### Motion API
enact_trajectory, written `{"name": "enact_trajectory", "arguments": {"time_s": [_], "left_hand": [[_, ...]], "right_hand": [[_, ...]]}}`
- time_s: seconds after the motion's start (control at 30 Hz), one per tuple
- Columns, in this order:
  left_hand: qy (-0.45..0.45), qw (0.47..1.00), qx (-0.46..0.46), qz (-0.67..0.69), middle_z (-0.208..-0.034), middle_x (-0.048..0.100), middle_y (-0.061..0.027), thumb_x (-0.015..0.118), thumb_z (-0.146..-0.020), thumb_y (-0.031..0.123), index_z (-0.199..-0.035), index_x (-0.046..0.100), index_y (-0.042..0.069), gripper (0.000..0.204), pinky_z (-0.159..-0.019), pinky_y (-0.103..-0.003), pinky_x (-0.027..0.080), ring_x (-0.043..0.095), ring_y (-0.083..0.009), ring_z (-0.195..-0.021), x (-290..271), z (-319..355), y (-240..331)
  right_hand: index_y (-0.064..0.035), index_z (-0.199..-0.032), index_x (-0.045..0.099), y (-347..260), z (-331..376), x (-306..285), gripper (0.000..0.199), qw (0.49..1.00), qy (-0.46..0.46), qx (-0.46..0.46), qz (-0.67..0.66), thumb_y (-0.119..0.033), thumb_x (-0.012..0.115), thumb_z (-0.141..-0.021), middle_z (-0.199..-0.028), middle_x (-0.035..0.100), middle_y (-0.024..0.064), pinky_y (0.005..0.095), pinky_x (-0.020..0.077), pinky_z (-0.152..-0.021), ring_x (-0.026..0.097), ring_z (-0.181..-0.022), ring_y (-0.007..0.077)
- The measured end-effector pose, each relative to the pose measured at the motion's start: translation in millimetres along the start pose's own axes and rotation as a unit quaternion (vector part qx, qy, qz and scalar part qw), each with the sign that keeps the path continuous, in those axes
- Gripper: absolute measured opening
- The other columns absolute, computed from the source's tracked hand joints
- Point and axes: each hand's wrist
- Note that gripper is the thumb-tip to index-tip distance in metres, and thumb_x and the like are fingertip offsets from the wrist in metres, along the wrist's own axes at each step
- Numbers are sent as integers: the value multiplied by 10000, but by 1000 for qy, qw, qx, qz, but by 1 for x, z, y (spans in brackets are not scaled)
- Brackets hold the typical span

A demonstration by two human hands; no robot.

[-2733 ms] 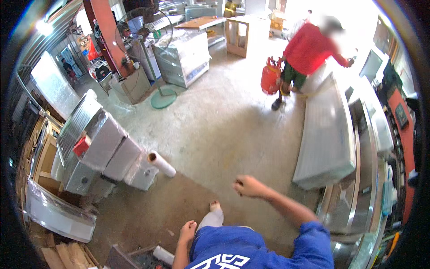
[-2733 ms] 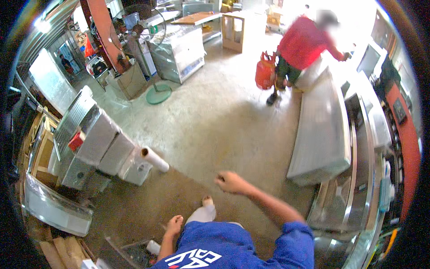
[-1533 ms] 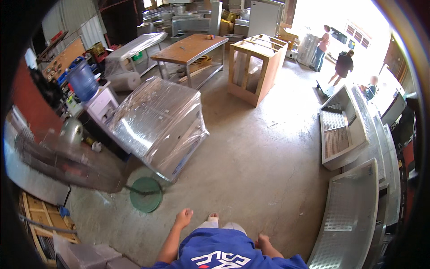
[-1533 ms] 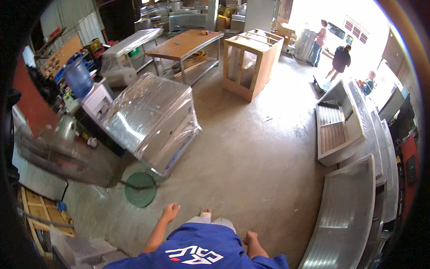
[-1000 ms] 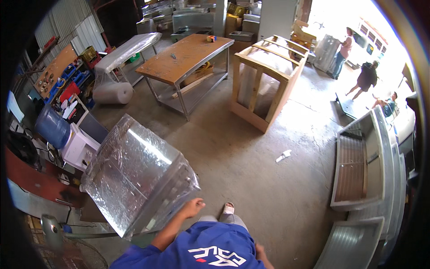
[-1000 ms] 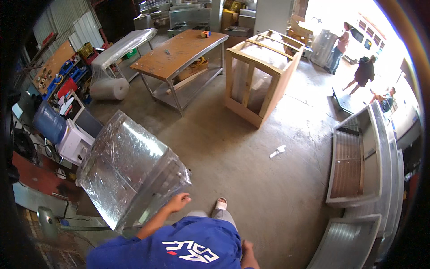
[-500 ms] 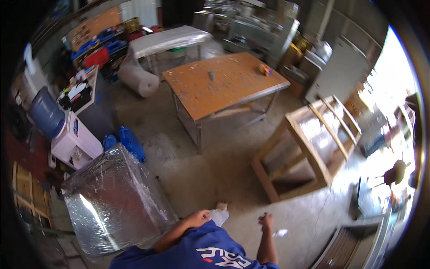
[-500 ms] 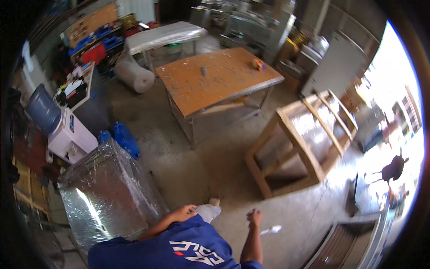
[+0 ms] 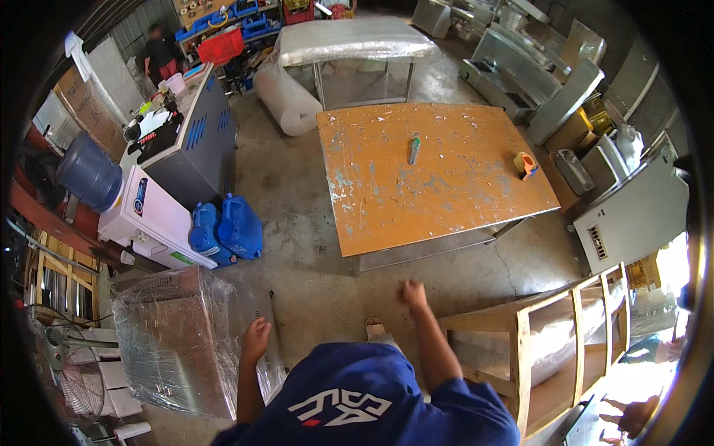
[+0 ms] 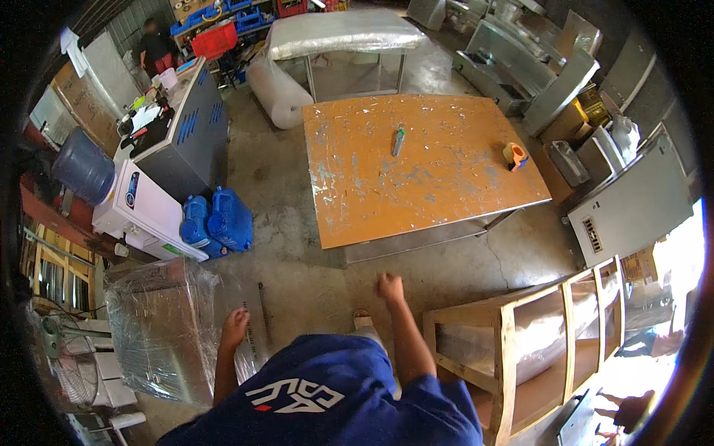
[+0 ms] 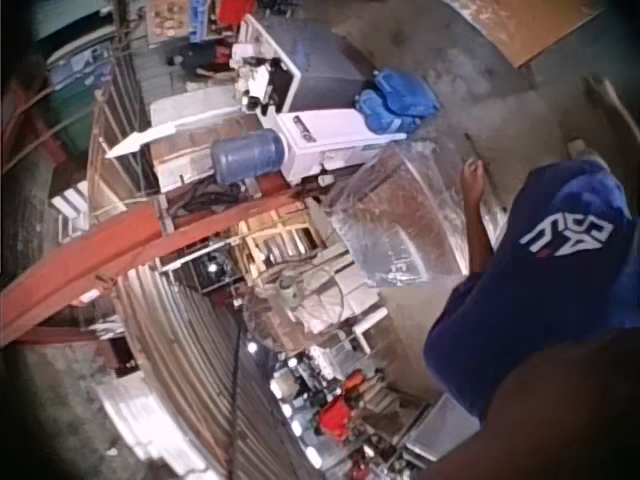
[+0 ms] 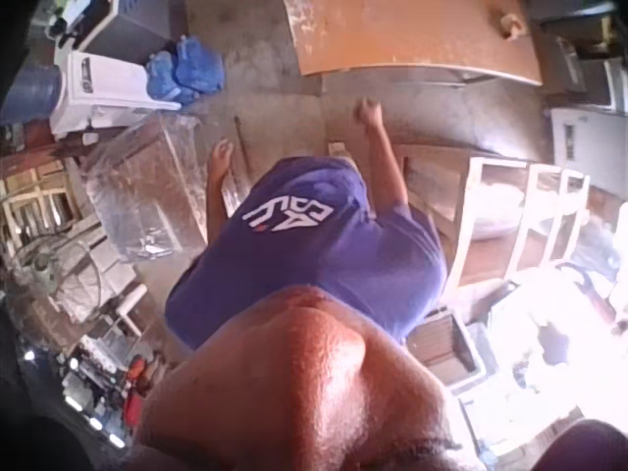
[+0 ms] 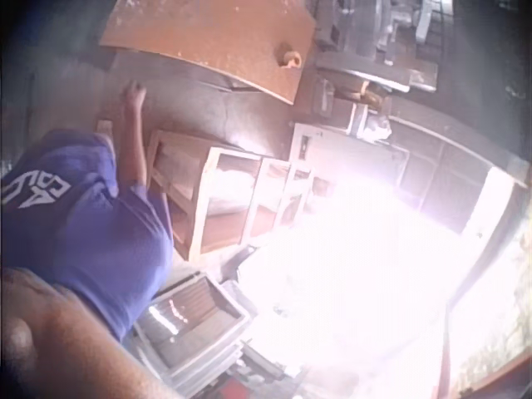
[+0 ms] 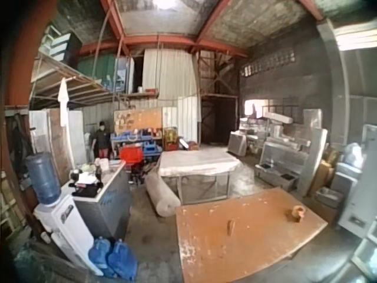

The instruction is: The person wraps a large appliance in bubble wrap and secures it with packing tape. They cut the bubble wrap to size, fold it around the item, and apply tape to seal the edges.

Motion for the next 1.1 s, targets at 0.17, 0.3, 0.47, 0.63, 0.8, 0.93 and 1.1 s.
{"name": "enact_trajectory", "arguments": {"time_s": [0.17,0.3,0.47,0.63,0.8,0.93,1.1], "left_hand": [[84,902,-346,245,-1039,685,-99,577,-971,300,-1236,592,12,391,-789,-346,519,657,-218,-880,-3,6,16],[-43,951,-278,131,-1087,682,-112,607,-954,327,-1289,569,11,462,-845,-347,507,653,-223,-932,-3,-57,21],[-97,972,-213,18,-1178,664,-186,619,-943,362,-1346,531,-4,551,-924,-367,493,641,-265,-1065,-31,-181,46],[-137,974,-161,-85,-1217,645,-216,619,-939,404,-1350,520,-8,590,-946,-386,491,630,-316,-1124,-84,-331,68],[-110,978,-169,-54,-1179,662,-218,620,-940,411,-1318,548,-5,566,-909,-396,511,657,-315,-1071,-116,-465,86],[-172,972,-148,-61,-1170,664,-212,616,-943,407,-1317,547,-4,560,-915,-396,505,652,-316,-1075,-109,-583,87],[-189,966,-166,-61,-1202,652,-214,610,-951,412,-1337,537,20,556,-940,-399,491,633,-328,-1112,-107,-702,86]], "right_hand": [[-82,-910,567,-150,-157,10,210,967,-60,82,-233,-285,532,-949,-680,537,57,337,441,-550,541,-612,204],[-108,-794,542,-192,-300,11,328,969,63,25,-238,-393,560,-955,-614,515,24,361,471,-533,550,-550,195],[-8,-1227,601,-227,-418,19,630,816,378,-59,433,-553,546,-918,-1244,612,240,488,516,-871,597,-1109,417],[-45,-1207,577,-258,-458,65,528,783,385,72,483,-498,500,-947,-1289,531,179,511,462,-964,523,-1203,367],[-121,-1219,592,-271,-468,66,394,701,367,115,601,-394,537,-940,-1260,555,164,500,467,-937,536,-1193,355],[-71,-1271,545,-273,-502,38,511,824,321,105,455,-259,725,-832,-1013,672,183,519,540,-790,659,-1002,375],[-8,-1168,546,-263,-552,70,384,877,436,189,68,-254,626,-884,-889,663,175,487,542,-717,646,-842,315]]}}
Point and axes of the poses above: each hand's wrist, its own z-axis away from the middle knuckle, its own x-axis out of the palm, y = z × x
